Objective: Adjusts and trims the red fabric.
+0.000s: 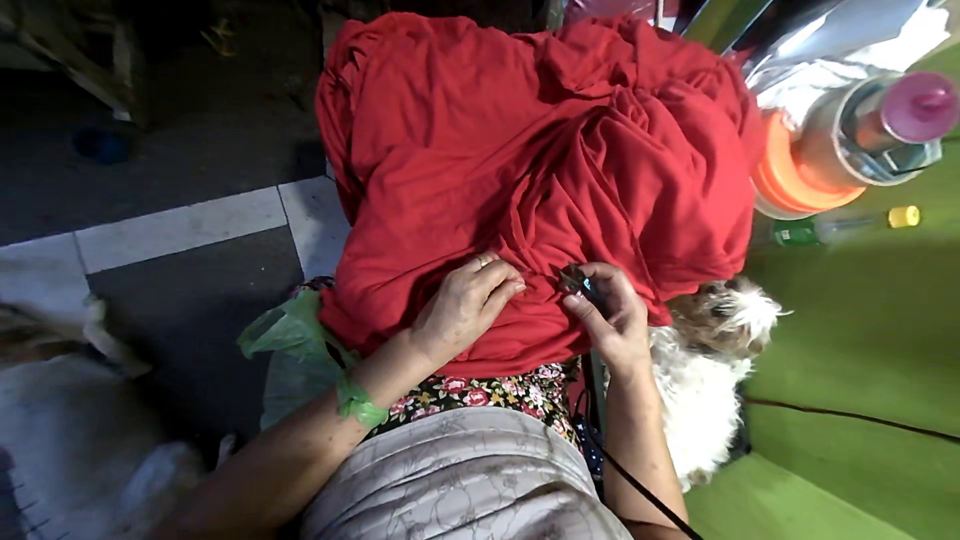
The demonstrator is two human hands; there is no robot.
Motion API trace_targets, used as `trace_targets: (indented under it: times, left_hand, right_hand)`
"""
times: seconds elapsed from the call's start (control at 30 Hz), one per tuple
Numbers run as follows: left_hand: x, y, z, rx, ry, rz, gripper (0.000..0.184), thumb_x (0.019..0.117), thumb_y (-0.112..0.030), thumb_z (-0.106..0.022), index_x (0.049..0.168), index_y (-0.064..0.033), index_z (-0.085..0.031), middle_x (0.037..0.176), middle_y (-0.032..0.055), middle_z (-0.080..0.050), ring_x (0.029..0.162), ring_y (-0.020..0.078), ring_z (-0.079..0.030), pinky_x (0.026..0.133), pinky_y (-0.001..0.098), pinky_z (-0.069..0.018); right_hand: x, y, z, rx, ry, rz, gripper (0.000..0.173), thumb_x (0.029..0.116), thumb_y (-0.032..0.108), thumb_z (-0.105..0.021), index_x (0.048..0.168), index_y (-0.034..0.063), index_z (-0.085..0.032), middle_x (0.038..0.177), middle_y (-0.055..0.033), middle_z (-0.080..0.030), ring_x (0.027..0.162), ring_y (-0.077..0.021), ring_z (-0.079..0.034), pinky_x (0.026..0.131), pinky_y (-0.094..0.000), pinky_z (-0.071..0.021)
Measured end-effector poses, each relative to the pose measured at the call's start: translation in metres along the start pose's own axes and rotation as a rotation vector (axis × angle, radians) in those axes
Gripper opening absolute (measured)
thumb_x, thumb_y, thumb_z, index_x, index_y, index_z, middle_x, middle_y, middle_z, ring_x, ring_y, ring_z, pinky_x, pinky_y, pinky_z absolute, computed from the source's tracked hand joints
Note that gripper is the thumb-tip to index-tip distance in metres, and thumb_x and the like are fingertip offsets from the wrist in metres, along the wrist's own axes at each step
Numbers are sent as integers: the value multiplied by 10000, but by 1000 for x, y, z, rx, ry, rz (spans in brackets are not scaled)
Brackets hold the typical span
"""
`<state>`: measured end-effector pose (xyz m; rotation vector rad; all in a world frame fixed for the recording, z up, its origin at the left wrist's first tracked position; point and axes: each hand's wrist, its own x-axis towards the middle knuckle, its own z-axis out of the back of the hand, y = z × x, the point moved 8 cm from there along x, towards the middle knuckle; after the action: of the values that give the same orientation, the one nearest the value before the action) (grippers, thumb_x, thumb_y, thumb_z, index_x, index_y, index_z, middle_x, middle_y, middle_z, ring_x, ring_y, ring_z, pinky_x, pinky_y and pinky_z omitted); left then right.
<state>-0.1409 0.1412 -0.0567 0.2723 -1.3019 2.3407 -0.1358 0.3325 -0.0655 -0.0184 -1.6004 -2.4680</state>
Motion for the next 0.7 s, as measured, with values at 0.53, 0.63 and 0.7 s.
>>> trace_targets:
  times: [0.53, 0.63, 0.7]
  left_hand:
    - [-4, 7, -3, -51, 86, 91, 176, 1009, -126, -584, 1024, 13, -689, 972, 144, -680, 858, 190, -664, 812, 294, -554]
    - [-2, -2, -8, 32, 72, -29, 145, 968, -111, -641, 950, 4, -728, 927, 138, -690, 848, 208, -675, 799, 278, -559]
    - [-2, -6, -9, 85, 81, -77, 158, 980, -101, -612, 939, 5, -722, 914, 144, -684, 858, 237, -679, 803, 296, -561]
  right_hand:
    - [0, 0, 0, -11, 12, 18, 296, 924, 127, -646, 1188, -5, -631, 1022, -16, -707, 907, 11, -658, 801, -192, -556]
    - [1, 0, 0, -22, 10, 29, 294, 922, 130, -650, 1184, -3, -634, 1020, -11, -705, 903, 13, -656, 794, -188, -555]
    - [1, 1, 0, -19, 7, 34, 289, 919, 124, -654, 1179, -1, -633, 1012, -2, -698, 889, 24, -649, 779, -176, -551]
